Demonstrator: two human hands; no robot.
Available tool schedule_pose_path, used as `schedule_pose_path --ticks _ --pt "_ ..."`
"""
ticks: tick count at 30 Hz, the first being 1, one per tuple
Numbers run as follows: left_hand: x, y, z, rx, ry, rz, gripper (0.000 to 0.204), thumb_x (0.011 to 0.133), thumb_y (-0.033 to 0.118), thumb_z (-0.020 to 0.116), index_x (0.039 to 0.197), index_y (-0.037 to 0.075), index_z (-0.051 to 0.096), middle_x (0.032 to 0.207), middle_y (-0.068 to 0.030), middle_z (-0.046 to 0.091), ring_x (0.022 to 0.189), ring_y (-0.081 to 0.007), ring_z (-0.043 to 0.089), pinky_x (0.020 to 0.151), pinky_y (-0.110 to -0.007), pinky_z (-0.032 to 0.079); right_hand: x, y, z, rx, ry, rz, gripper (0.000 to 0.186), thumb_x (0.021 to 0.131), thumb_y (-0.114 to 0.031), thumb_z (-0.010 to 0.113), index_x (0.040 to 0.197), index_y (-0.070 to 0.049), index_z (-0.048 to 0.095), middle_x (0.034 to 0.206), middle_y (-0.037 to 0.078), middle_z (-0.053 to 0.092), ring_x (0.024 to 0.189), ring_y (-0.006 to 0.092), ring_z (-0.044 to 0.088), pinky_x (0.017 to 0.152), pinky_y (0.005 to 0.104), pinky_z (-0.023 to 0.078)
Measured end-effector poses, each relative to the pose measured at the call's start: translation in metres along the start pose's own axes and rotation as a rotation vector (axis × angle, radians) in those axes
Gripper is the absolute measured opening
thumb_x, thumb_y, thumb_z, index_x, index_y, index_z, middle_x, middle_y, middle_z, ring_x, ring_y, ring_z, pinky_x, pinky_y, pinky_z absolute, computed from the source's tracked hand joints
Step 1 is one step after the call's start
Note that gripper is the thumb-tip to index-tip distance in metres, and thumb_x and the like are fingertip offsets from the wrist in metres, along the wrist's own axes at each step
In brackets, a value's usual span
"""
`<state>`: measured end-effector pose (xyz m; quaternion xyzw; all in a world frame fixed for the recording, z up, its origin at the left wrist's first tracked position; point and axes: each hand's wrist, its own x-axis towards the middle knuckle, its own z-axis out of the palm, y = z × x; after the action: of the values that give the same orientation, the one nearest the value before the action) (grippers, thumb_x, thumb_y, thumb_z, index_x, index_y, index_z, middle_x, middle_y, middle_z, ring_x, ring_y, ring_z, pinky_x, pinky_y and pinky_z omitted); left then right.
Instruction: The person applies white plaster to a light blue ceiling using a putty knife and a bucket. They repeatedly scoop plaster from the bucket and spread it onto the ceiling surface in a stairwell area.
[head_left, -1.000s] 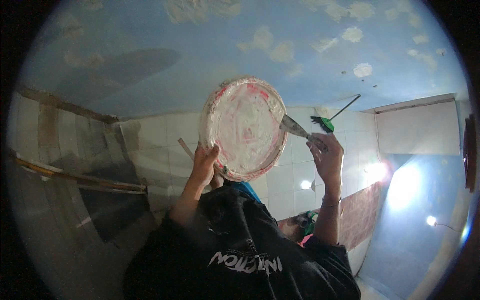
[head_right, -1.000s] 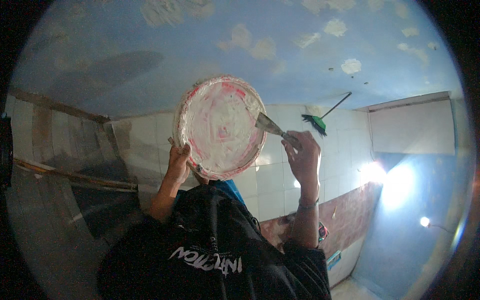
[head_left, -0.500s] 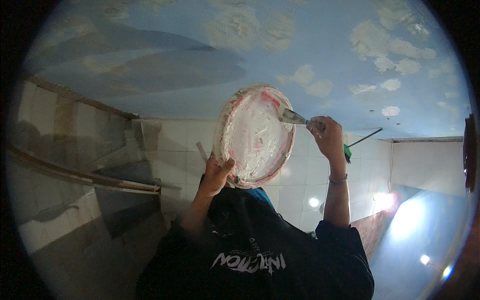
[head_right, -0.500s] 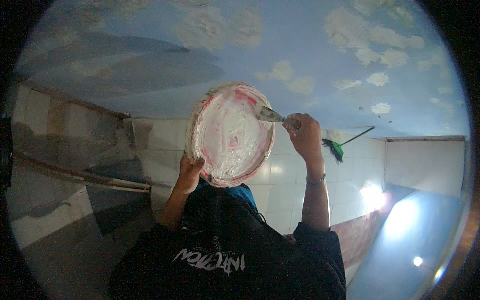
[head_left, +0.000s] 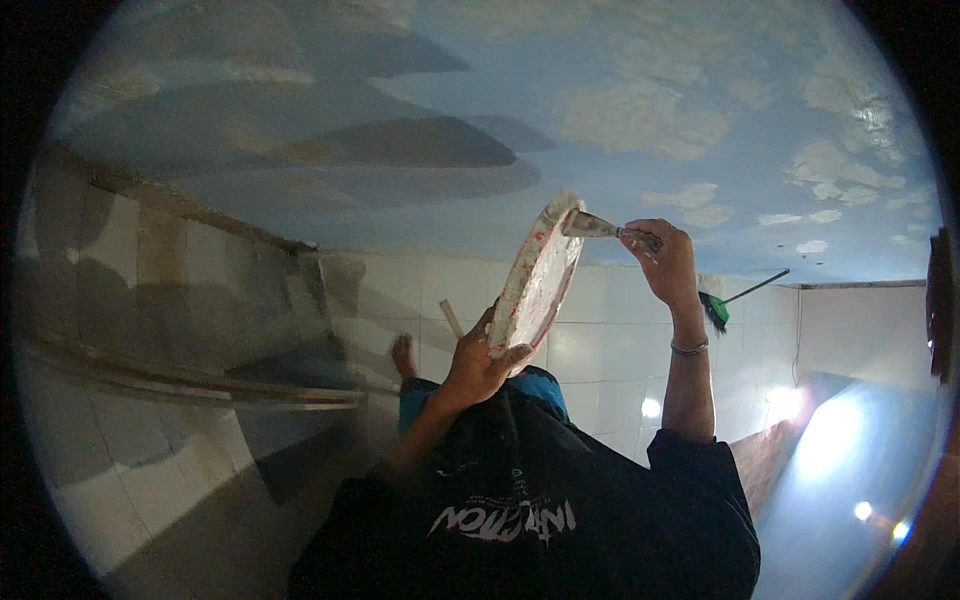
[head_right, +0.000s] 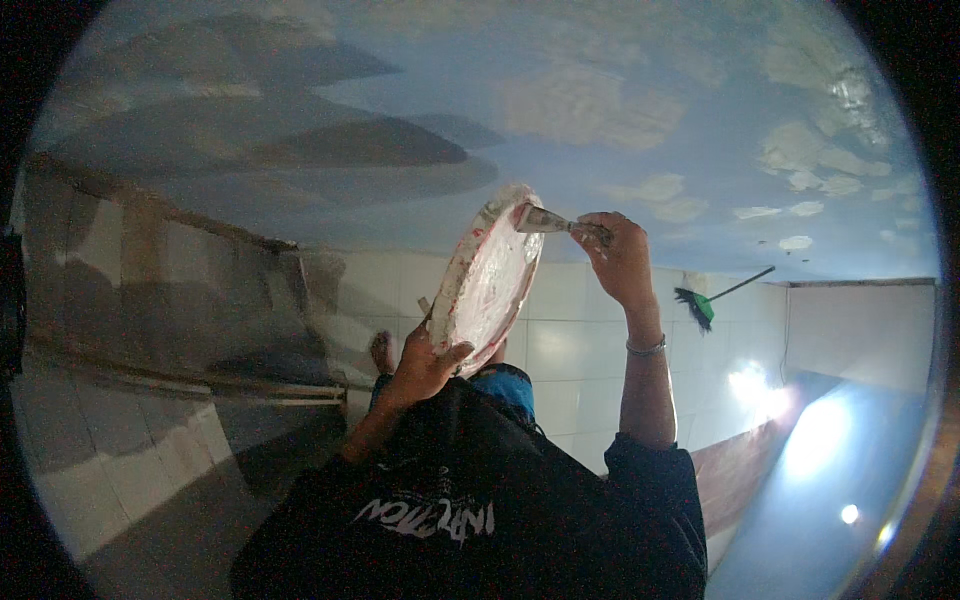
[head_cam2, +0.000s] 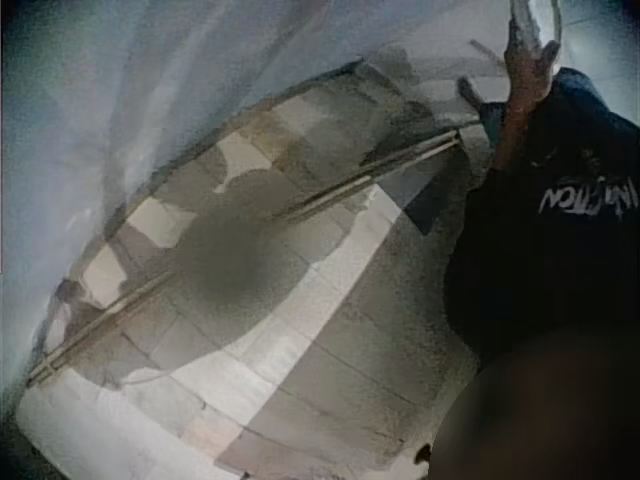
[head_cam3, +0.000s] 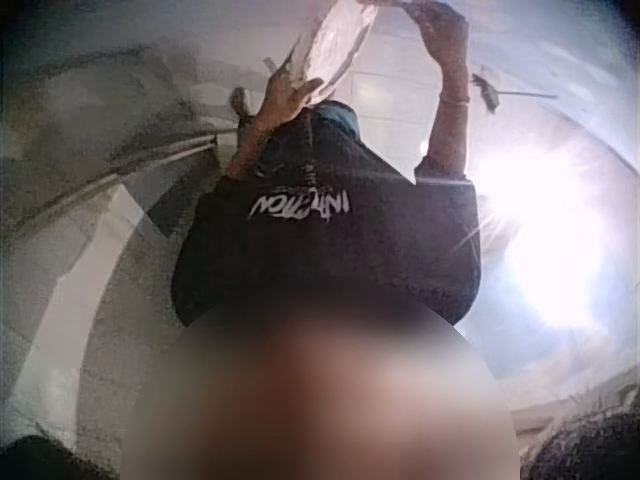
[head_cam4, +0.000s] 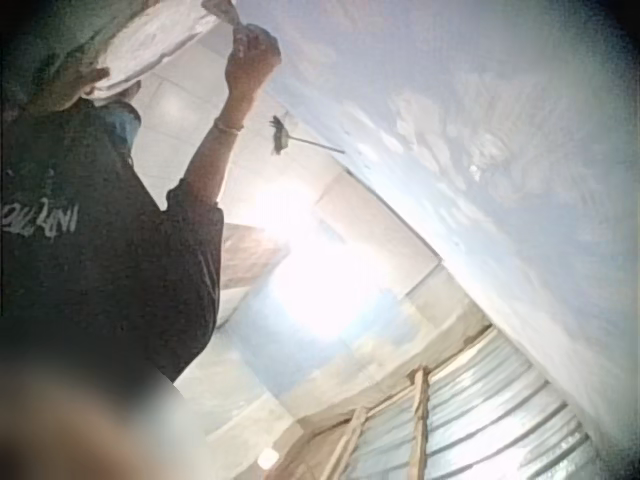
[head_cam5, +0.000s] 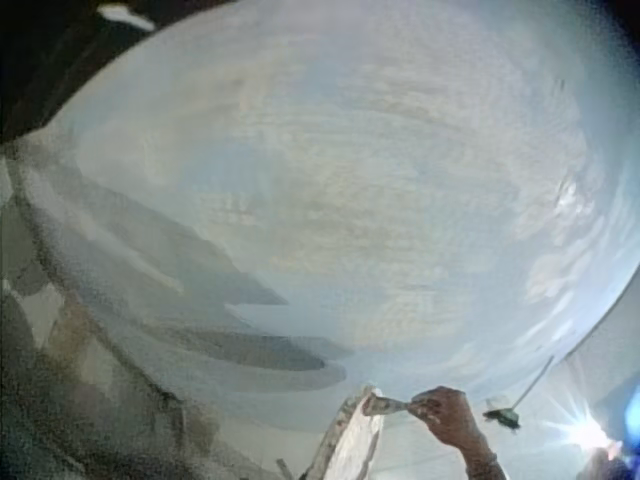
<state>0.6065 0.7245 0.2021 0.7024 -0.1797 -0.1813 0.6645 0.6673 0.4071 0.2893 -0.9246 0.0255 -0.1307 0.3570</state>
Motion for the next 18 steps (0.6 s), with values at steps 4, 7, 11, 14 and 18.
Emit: schedule_pose_path --ticks 4,7,11,14,18 --pt "-0.005 0.014 -0.012 0.063 0.001 -0.093 0.076 0.097 0.036 0.07 0.149 -0.007 0.036 0.135 -0.0249 0.059 0.126 -0.0319 0.059 0.106 -0.042 0.046 -0.014 -0.012 -0.001 0.201 -0.008 -0.016 0.016 0.09 -0.007 0.076 0.103 0.001 0.072 0.101 0.014 0.073 0.084 0.0213 0.072 0.075 0.0332 0.058" --pt "-0.009 0.025 -0.019 0.156 0.089 0.035 0.072 0.098 0.034 0.069 0.148 -0.006 0.037 0.134 -0.022 0.06 0.126 -0.0302 0.059 0.106 -0.042 0.046 -0.036 -0.017 -0.003 0.474 0.038 0.023 0.02 0.091 -0.008 0.075 0.107 0.004 0.071 0.103 0.011 0.071 0.087 0.0172 0.068 0.076 0.031 0.057" --pt "-0.032 0.016 -0.035 0.006 0.096 -0.255 0.063 0.098 0.032 0.069 0.143 -0.003 0.042 0.128 -0.0169 0.063 0.113 -0.0279 0.064 0.099 -0.041 0.05 -0.094 -0.022 -0.01 0.598 0.077 0.185 0.023 0.09 -0.009 0.075 0.109 0.004 0.071 0.097 0.004 0.065 0.086 0.0105 0.058 0.079 0.0239 0.049" --pt "-0.066 -0.007 -0.016 -0.158 0.188 -0.129 0.054 0.099 0.027 0.069 0.14 -0.002 0.047 0.113 -0.0099 0.067 0.093 -0.0234 0.068 0.086 -0.039 0.055 -0.15 -0.015 -0.013 0.949 0.15 0.36 0.025 0.088 -0.009 0.077 0.108 0.002 0.069 0.09 0.0 0.063 0.078 0.009 0.056 0.069 0.023 0.045" --pt "-0.098 -0.043 -0.023 -0.424 0.371 -0.235 0.055 0.101 0.029 0.065 0.143 0.001 0.043 0.127 -0.0118 0.062 0.111 -0.0222 0.064 0.094 -0.038 0.053 -0.206 0.018 0.021 1.127 0.064 0.415 0.033 0.089 -0.02 0.078 0.114 0.001 0.069 0.088 0.002 0.065 0.075 0.0098 0.056 0.065 0.0247 0.046"
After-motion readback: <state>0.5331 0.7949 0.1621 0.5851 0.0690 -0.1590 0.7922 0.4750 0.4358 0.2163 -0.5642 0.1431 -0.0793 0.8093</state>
